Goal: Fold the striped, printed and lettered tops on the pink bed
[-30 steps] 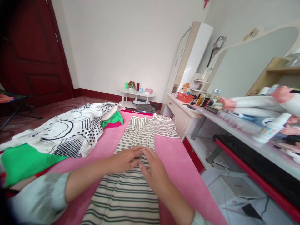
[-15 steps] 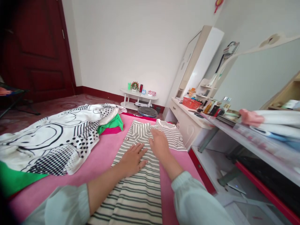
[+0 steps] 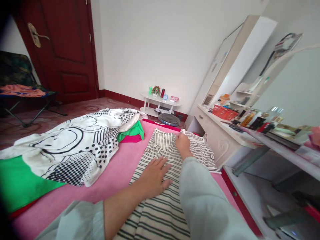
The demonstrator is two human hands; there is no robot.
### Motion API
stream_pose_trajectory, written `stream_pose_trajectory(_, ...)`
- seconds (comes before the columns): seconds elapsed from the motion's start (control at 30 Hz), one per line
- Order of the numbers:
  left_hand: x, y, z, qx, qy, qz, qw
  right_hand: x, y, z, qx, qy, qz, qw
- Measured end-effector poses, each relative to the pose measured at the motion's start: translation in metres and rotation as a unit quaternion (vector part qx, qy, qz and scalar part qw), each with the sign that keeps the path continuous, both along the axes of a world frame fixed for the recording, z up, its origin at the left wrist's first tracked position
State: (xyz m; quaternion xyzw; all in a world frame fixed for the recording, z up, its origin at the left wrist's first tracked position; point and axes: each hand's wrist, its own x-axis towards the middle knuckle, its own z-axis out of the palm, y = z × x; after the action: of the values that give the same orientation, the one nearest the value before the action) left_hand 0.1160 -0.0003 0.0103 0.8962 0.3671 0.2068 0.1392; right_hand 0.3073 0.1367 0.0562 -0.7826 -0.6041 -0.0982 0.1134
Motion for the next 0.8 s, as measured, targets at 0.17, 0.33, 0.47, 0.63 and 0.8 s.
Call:
stream_pose_trajectory(0.17,-0.002,0.000,0.002,-0.004,-0.013,0.001,1.000,-0.014,0.011,-0.022,0.001,0.044,0.024,0.999)
stream_pose_trajectory(0.33,-0.002,0.000,0.004,-0.008,-0.009,0.000,1.000,-0.018,0.020,-0.022,-0.032,0.066,0.056,0.996)
stream_pose_trajectory(0.47,-0.002,0.000,0.005,-0.005,-0.008,-0.001,1.000,-0.037,0.021,-0.006,0.012,0.056,0.046,0.997)
stream_pose_trajectory(0.63,-0.002,0.002,0.004,0.007,0.004,-0.003,1.000,-0.080,0.014,-0.013,-0.003,0.078,0.089,0.993)
stream_pose_trajectory(0.8,0.000,0.005,0.004,0.028,0.021,-0.017,0.999,-0.100,0.017,-0.027,-0.027,0.139,0.068,0.988)
